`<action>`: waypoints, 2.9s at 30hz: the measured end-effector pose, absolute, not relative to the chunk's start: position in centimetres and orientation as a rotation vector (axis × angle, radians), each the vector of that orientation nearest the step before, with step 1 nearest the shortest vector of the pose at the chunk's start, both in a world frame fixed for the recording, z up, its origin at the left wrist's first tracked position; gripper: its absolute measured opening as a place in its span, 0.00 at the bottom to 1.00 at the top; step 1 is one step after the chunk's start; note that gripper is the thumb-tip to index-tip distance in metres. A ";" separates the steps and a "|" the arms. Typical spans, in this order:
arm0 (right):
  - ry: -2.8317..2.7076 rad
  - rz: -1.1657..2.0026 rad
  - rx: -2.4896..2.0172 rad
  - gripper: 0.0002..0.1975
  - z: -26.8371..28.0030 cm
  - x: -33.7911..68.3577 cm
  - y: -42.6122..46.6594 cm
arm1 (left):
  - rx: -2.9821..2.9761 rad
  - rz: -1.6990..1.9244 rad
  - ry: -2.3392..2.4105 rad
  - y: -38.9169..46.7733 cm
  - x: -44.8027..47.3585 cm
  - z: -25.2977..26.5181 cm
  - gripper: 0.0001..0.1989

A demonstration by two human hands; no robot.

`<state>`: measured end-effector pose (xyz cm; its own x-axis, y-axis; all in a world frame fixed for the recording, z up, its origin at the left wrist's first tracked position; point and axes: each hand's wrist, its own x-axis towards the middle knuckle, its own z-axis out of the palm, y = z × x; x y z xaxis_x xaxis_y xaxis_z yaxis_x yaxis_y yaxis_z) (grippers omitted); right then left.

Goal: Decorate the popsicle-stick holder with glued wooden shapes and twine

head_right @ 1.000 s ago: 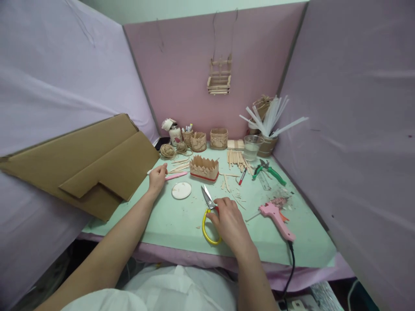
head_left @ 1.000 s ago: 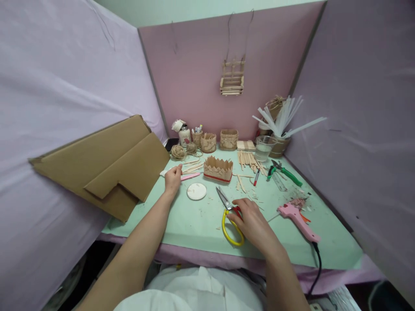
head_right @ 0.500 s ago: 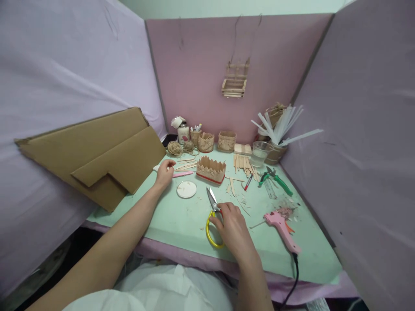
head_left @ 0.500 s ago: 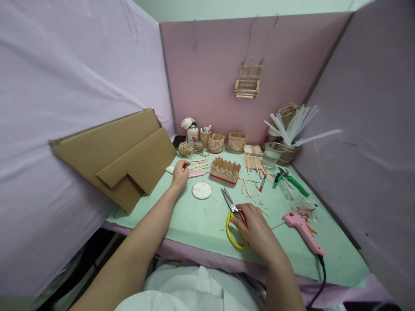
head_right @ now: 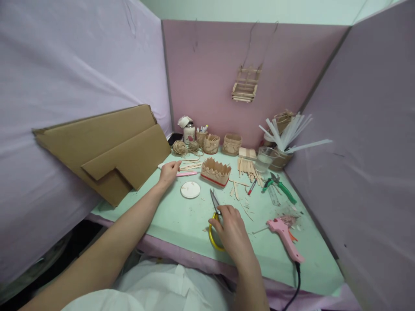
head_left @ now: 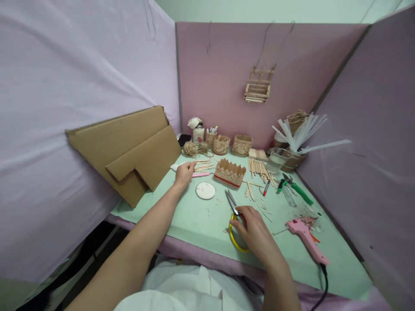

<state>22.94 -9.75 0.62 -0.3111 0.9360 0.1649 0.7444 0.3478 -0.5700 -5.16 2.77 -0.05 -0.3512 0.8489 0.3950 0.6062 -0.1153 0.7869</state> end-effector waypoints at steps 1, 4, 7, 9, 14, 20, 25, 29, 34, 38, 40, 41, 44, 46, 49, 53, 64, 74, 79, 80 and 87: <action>-2.150 0.546 -1.458 0.14 0.6 22.9 -9.8 | 1.625 1.470 1.921 2.8 -5.2 0.0 0.16; -2.146 0.536 -1.435 0.14 0.5 23.0 -9.5 | 1.714 1.493 1.881 2.9 -5.3 0.0 0.08; -2.108 0.480 -1.440 0.16 0.5 23.5 -8.4 | 1.852 1.434 1.795 3.2 -5.0 -0.4 0.18; -2.062 0.433 -1.470 0.17 0.5 23.9 -7.0 | 1.900 1.388 1.744 3.2 -4.6 -0.8 0.20; -1.991 0.404 -1.674 0.16 0.6 23.9 -2.9 | 1.987 1.248 1.641 2.9 -3.8 -1.3 0.24; -1.994 0.421 -1.765 0.25 -0.1 22.9 -0.4 | 2.115 0.937 1.646 2.6 -3.1 -1.3 0.34; -1.993 0.449 -1.708 0.28 -0.4 22.7 -0.3 | 2.174 0.846 1.674 3.1 -1.9 -1.1 0.33; -2.002 0.493 -1.684 0.28 0.4 22.3 -0.7 | 2.201 0.791 1.694 3.7 -1.0 -1.0 0.31; -1.987 0.587 -1.696 0.27 1.1 21.8 -1.0 | 2.190 0.708 1.620 3.7 -0.7 -0.8 0.31; -1.890 0.616 -1.607 0.27 0.6 21.9 -0.8 | 2.147 0.826 1.537 3.6 -0.8 -0.5 0.29; -1.809 0.588 -1.561 0.26 0.3 22.0 -0.6 | 2.101 0.923 1.503 3.6 -0.8 -0.5 0.27; -1.766 0.570 -1.551 0.25 0.2 22.1 -0.5 | 2.072 0.969 1.488 3.7 -0.9 -0.5 0.26; -1.662 0.553 -1.522 0.24 -0.2 22.1 -0.3 | 1.997 1.059 1.451 3.6 -0.9 -0.6 0.25; -1.619 0.575 -1.479 0.24 -0.3 22.1 -0.2 | 1.964 1.079 1.439 3.5 -0.9 -0.6 0.24; -1.589 0.599 -1.438 0.22 -0.5 22.1 -0.1 | 1.944 1.097 1.434 3.3 -0.8 -0.5 0.24; -1.570 0.634 -1.398 0.20 -0.7 22.1 0.0 | 1.930 1.119 1.415 3.1 -0.8 -0.3 0.23; -1.512 0.704 -1.318 0.17 -0.8 21.8 -0.1 | 1.786 1.221 1.384 3.2 -0.7 -0.7 0.21; -1.494 0.679 -1.336 0.17 -0.8 21.8 -0.1 | 1.761 1.246 1.413 3.2 -0.6 -0.6 0.19; -1.503 0.683 -1.349 0.18 -1.0 21.8 0.0 | 1.800 1.223 1.428 3.1 -0.7 -0.7 0.19; -1.507 0.682 -1.354 0.18 -1.1 21.7 0.1 | 1.815 1.211 1.434 3.1 -0.8 -0.7 0.19; -1.563 0.640 -1.381 0.16 -1.6 21.8 0.1 | 1.982 1.093 1.455 3.0 -0.9 -0.3 0.19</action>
